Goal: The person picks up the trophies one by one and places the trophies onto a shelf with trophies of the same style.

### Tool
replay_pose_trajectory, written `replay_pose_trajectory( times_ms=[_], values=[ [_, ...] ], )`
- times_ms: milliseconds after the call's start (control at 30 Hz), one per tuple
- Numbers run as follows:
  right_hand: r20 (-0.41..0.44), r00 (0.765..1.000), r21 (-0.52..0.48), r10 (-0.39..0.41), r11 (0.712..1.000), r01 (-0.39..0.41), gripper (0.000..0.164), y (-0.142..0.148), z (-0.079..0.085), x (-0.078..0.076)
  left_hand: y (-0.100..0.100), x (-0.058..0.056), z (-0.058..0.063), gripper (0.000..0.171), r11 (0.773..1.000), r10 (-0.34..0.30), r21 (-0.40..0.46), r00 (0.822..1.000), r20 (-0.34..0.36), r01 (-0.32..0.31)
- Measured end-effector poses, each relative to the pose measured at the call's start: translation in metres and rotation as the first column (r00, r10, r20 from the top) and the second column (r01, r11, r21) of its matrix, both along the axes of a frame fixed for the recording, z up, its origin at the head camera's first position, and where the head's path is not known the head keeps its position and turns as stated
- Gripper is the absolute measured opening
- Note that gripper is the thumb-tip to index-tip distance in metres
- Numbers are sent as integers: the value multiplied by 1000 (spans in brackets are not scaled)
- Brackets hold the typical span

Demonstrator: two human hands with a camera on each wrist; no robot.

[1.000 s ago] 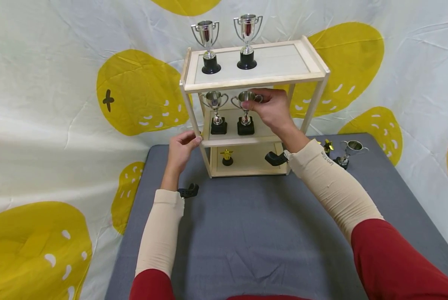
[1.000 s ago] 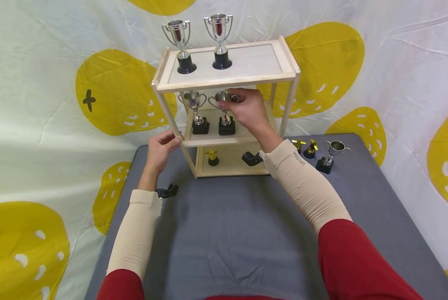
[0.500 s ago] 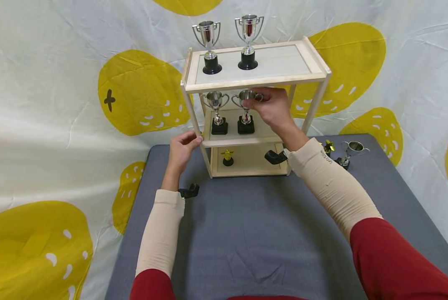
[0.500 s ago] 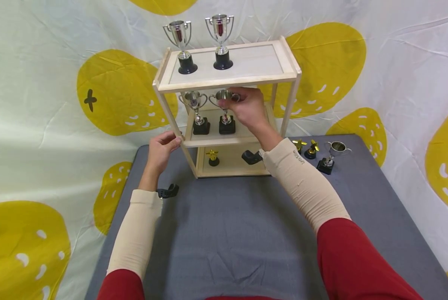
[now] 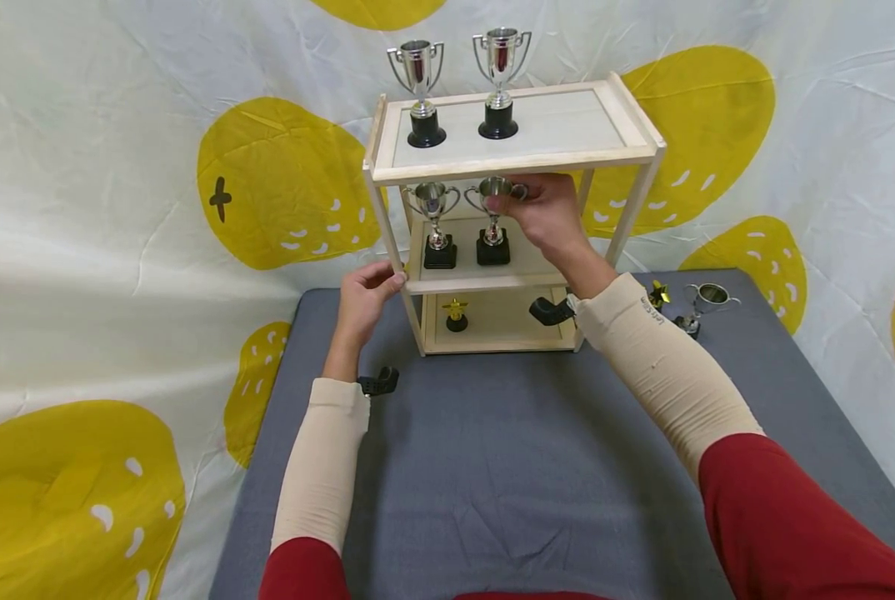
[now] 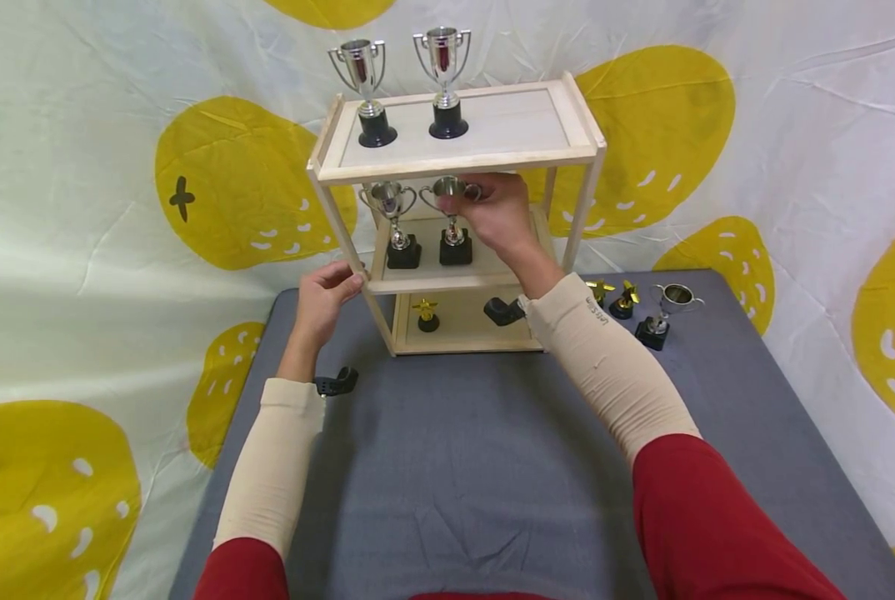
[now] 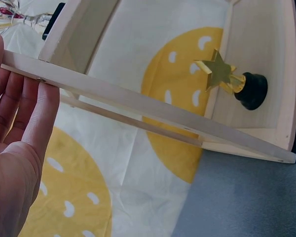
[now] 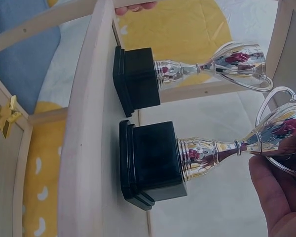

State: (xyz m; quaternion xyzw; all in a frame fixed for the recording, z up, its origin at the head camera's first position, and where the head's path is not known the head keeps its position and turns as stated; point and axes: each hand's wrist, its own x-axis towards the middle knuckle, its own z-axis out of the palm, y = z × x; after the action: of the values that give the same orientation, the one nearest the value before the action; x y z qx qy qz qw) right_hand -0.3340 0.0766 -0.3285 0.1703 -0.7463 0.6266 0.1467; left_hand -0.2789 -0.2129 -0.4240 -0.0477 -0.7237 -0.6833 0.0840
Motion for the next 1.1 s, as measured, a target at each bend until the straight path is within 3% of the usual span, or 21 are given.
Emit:
replay_pose_trajectory(
  times_ms=[867,1100],
  values=[
    [24,997,-133,73,989,-69,39,-1,-4,-8,0,0,-1,35,1000,-3,-6,1000,-15,3],
    [28,997,-120,72,991,-68,40,-1,-6,-10,1,1,1,32,1000,4,3,1000,-4,-4]
  ],
)
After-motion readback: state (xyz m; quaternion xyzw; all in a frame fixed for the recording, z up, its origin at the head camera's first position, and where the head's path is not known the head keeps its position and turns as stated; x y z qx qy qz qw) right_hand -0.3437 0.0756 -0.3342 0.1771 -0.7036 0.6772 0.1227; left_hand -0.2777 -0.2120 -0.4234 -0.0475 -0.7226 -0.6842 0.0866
